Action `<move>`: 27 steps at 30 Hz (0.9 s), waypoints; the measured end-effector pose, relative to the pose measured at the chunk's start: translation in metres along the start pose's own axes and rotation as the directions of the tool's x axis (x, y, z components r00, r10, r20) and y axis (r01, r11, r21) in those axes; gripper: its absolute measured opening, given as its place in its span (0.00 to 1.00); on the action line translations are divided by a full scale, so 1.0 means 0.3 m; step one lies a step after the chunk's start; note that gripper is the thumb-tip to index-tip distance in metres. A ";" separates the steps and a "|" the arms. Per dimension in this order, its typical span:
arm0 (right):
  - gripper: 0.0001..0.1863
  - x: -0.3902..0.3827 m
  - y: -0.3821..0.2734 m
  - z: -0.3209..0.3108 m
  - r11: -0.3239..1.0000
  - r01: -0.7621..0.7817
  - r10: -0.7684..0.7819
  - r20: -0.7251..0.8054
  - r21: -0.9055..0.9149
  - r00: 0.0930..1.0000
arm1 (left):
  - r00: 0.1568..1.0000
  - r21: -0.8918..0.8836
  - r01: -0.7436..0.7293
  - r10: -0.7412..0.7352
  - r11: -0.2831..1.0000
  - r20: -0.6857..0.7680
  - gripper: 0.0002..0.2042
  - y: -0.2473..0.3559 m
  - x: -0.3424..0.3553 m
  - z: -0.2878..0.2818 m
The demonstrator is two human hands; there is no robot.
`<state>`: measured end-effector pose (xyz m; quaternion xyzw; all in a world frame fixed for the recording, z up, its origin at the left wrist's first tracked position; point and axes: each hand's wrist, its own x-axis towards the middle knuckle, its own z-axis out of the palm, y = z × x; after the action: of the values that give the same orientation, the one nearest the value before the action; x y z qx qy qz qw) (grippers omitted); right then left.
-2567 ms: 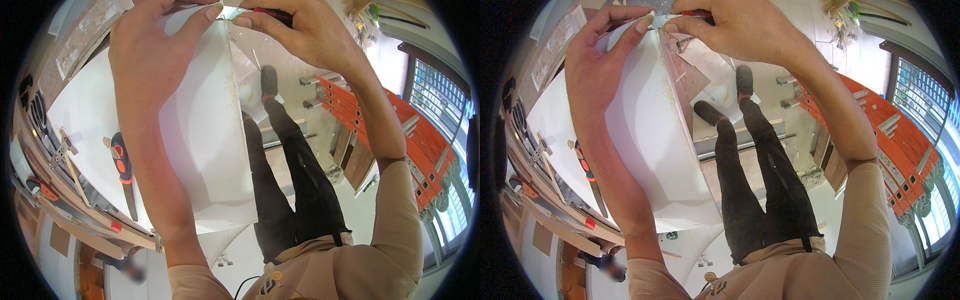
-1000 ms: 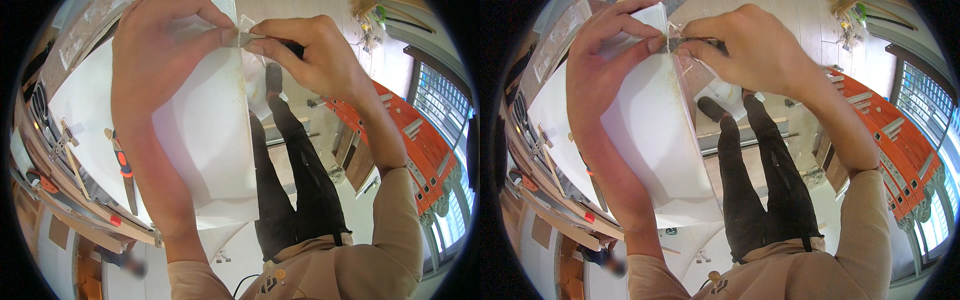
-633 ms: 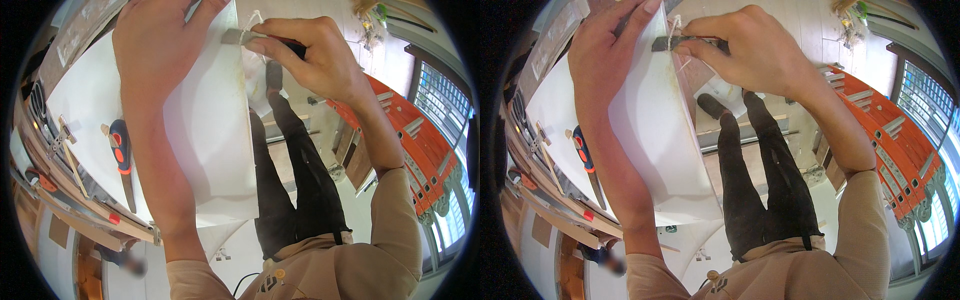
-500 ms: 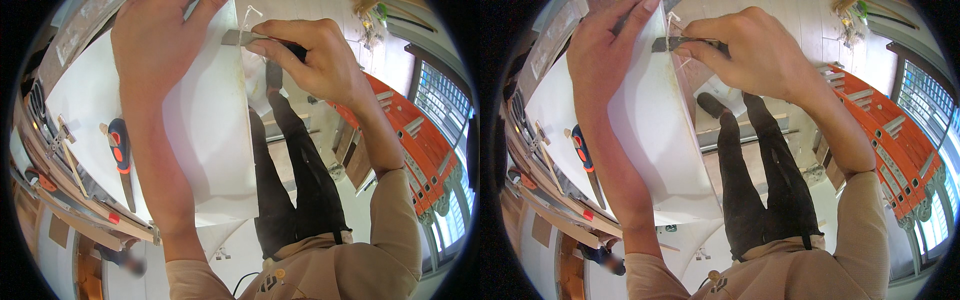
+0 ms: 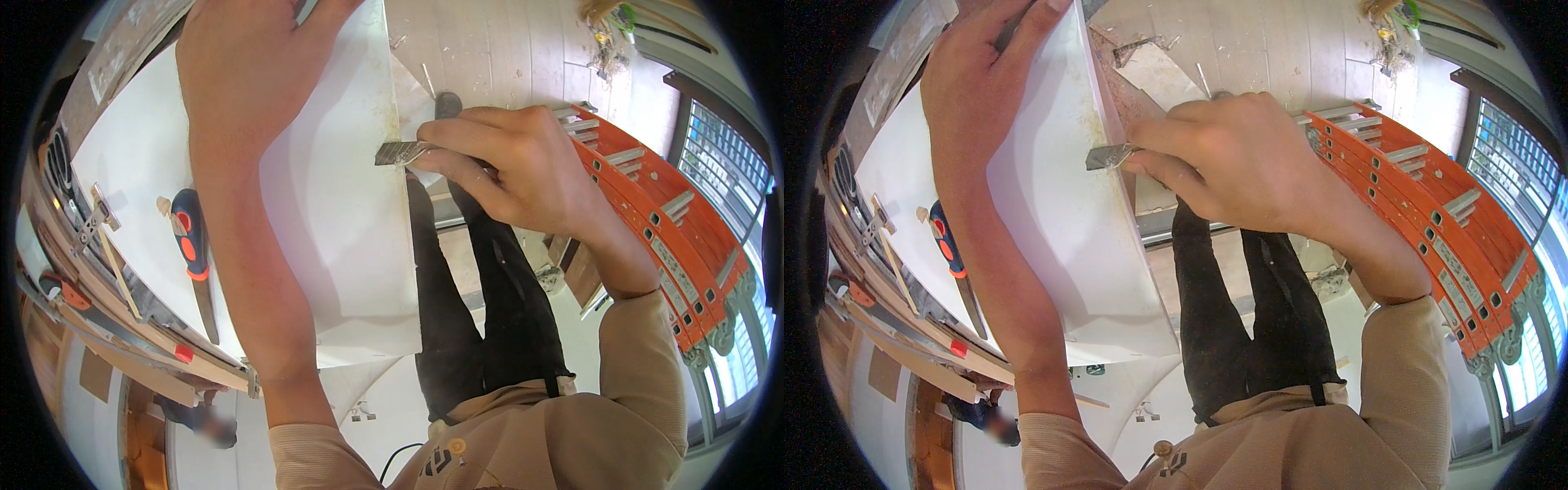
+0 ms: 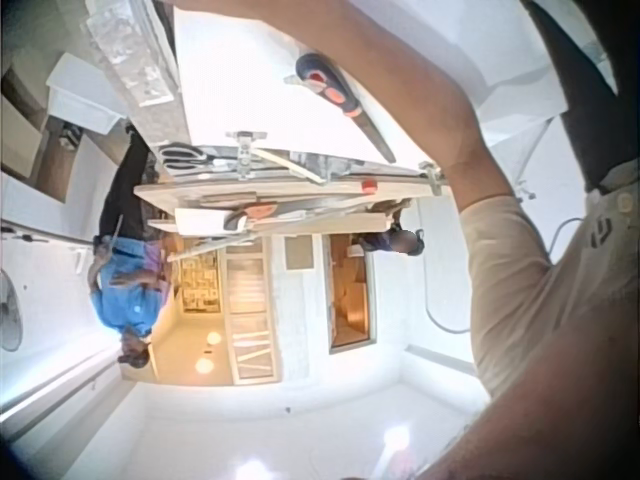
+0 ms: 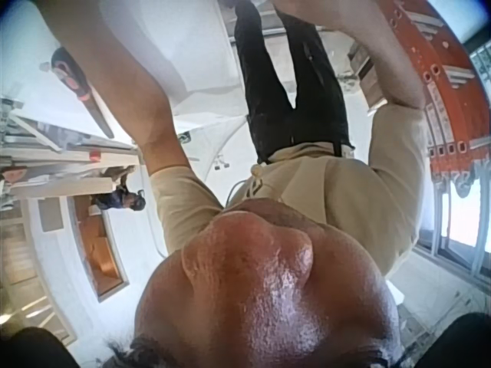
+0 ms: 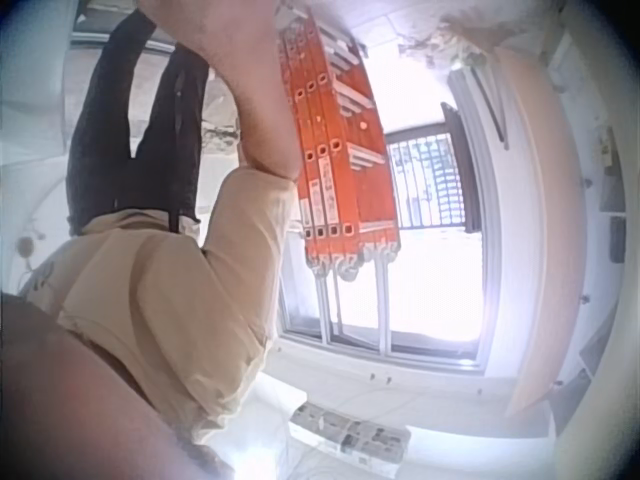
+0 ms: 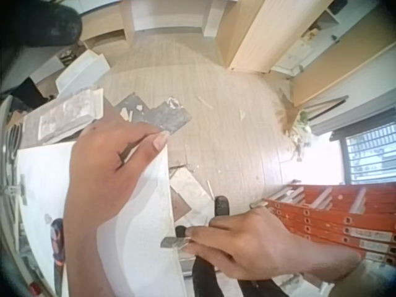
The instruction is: The person scrapes the edge of a white board with a utility knife, then sands the surface with a sanding block. They then walk to a corner, sit on the floor, and unwrap a roll of sandpaper from newspaper before placing it on a nearby counter.
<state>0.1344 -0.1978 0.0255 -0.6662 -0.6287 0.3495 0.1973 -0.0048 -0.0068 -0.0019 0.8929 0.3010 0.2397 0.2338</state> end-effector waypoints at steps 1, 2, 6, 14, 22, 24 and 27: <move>0.10 0.001 0.005 0.003 1.000 0.011 -0.011 -0.015 0.011 1.000 | 1.000 -0.030 -0.030 0.030 0.999 0.002 0.09 -0.019 0.003 0.003; 0.10 0.010 0.012 0.001 1.000 0.002 0.000 -0.057 0.029 0.998 | 1.000 -0.045 -0.007 0.008 0.999 0.017 0.10 -0.024 0.002 0.003; 0.11 0.088 0.036 -0.035 0.999 0.015 -0.011 -0.146 0.029 0.989 | 0.988 -0.002 0.142 -0.142 0.990 0.053 0.11 0.012 0.001 -0.016; 0.11 0.081 0.077 0.017 0.998 0.050 -0.040 -0.215 0.045 0.976 | 0.996 -0.004 0.083 -0.083 0.997 0.044 0.13 0.036 0.008 -0.009; 0.12 0.041 0.048 0.028 0.985 -0.035 0.046 -0.063 0.167 0.997 | 0.985 -0.174 0.131 -0.108 0.976 0.134 0.15 0.025 0.012 -0.047; 0.12 0.011 0.046 0.051 0.993 0.040 -0.025 -0.138 0.111 0.990 | 0.987 -0.119 0.126 -0.113 0.985 0.113 0.16 0.039 0.008 -0.040; 0.12 -0.009 0.046 0.075 0.995 0.080 -0.067 -0.198 0.060 0.978 | 0.991 -0.071 0.119 -0.114 0.990 0.077 0.17 0.078 -0.003 -0.047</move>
<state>0.1283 -0.2064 0.0012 -0.6664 -0.6183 0.2959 0.2934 -0.0035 -0.0199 0.0219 0.8725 0.3347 0.2041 0.2918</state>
